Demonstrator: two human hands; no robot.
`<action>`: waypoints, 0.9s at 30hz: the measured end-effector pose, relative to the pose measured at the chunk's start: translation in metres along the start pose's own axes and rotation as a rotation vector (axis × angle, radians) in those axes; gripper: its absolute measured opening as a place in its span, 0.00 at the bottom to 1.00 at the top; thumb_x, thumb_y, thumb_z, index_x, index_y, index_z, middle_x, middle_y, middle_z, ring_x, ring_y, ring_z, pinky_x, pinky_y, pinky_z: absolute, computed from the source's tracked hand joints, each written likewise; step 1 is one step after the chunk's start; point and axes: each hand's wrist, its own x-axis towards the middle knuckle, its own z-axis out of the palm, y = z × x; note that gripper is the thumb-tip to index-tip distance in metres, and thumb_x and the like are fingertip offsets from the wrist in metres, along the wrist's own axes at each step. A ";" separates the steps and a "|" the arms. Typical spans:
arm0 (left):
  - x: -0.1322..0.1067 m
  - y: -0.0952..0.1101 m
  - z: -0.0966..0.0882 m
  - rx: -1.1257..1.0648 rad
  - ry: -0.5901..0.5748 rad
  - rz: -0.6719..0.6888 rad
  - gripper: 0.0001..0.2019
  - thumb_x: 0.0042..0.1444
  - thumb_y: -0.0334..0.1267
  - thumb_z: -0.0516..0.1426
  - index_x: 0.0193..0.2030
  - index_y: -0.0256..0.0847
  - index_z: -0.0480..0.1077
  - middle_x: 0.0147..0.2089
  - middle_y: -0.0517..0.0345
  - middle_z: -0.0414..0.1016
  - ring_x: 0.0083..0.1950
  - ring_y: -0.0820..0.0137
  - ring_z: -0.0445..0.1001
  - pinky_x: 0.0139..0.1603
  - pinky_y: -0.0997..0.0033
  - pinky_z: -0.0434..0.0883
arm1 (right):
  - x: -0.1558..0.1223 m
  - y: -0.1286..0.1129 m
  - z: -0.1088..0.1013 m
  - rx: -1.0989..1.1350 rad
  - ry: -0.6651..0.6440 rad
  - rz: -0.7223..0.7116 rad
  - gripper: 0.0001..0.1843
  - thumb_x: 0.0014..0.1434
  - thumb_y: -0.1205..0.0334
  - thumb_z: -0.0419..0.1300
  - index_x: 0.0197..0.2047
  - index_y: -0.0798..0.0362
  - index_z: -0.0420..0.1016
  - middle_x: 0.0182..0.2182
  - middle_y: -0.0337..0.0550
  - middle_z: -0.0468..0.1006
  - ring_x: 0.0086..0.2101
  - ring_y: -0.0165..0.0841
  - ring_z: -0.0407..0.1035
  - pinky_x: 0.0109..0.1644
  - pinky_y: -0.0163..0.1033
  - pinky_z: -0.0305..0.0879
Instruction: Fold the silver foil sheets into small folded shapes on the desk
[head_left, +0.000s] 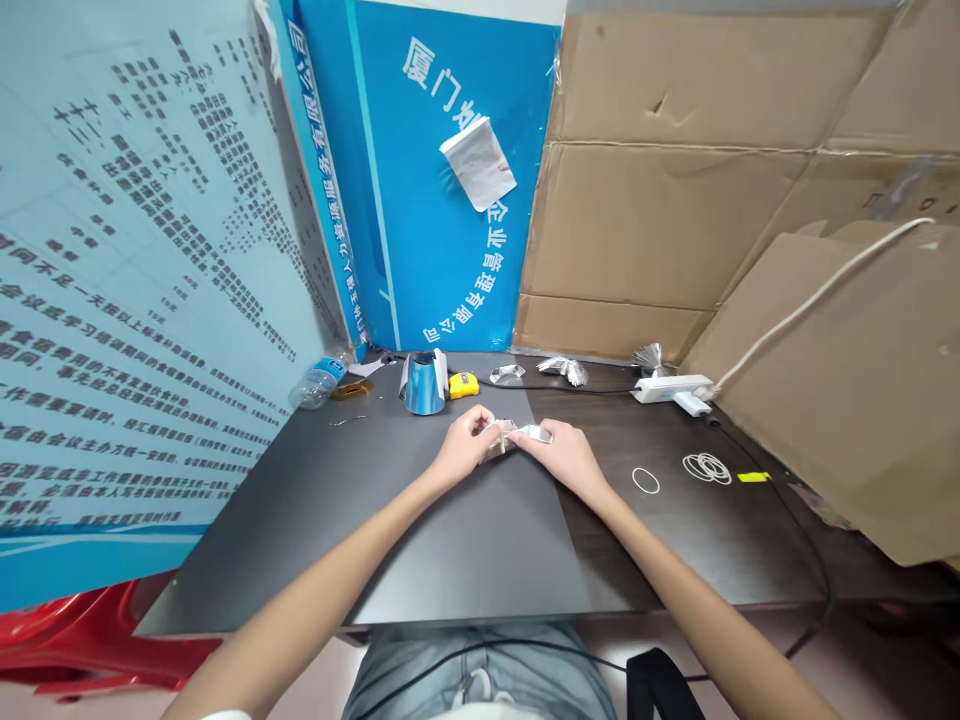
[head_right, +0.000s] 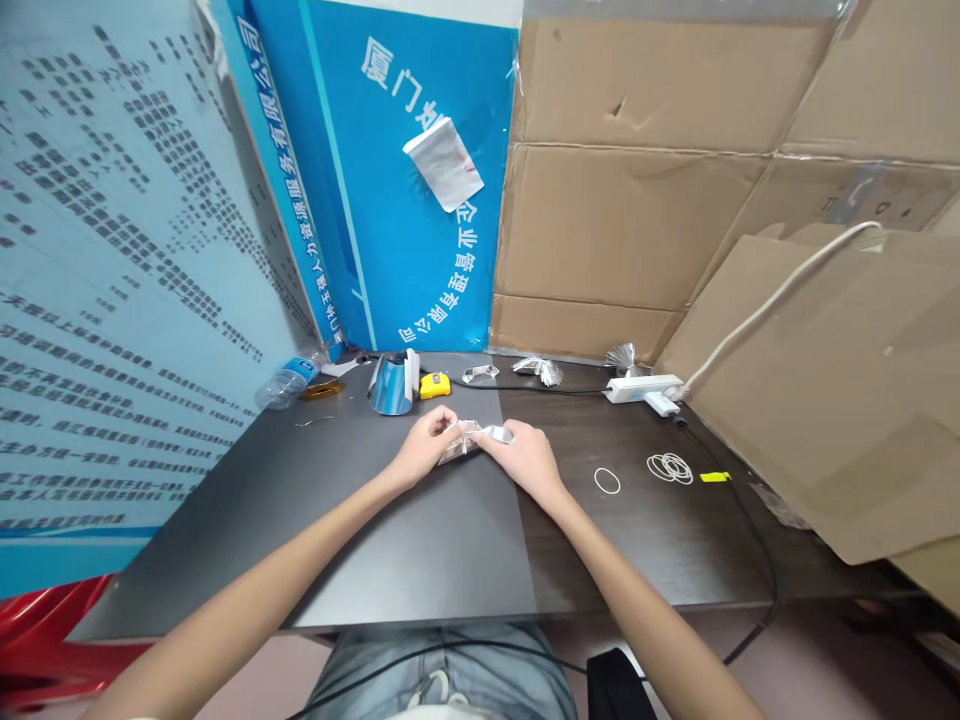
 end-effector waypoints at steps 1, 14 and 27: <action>-0.001 0.000 0.000 0.008 0.002 0.011 0.17 0.62 0.54 0.59 0.35 0.43 0.65 0.32 0.64 0.68 0.34 0.70 0.68 0.37 0.72 0.64 | 0.000 -0.001 0.000 -0.005 0.005 0.006 0.32 0.54 0.31 0.63 0.20 0.47 0.57 0.18 0.37 0.69 0.22 0.34 0.62 0.26 0.37 0.49; -0.005 0.006 -0.013 0.186 -0.258 0.104 0.22 0.64 0.44 0.58 0.64 0.47 0.71 0.55 0.53 0.80 0.48 0.60 0.79 0.51 0.65 0.72 | -0.003 -0.005 0.003 -0.065 -0.061 0.050 0.25 0.56 0.36 0.65 0.24 0.47 0.66 0.24 0.43 0.77 0.27 0.39 0.70 0.29 0.38 0.52; -0.015 0.008 -0.019 0.534 -0.420 0.295 0.33 0.67 0.37 0.52 0.78 0.42 0.52 0.70 0.40 0.67 0.67 0.50 0.69 0.67 0.50 0.66 | -0.008 0.015 0.001 -0.025 -0.156 -0.399 0.02 0.64 0.64 0.52 0.42 0.49 0.63 0.38 0.43 0.74 0.38 0.39 0.69 0.45 0.43 0.64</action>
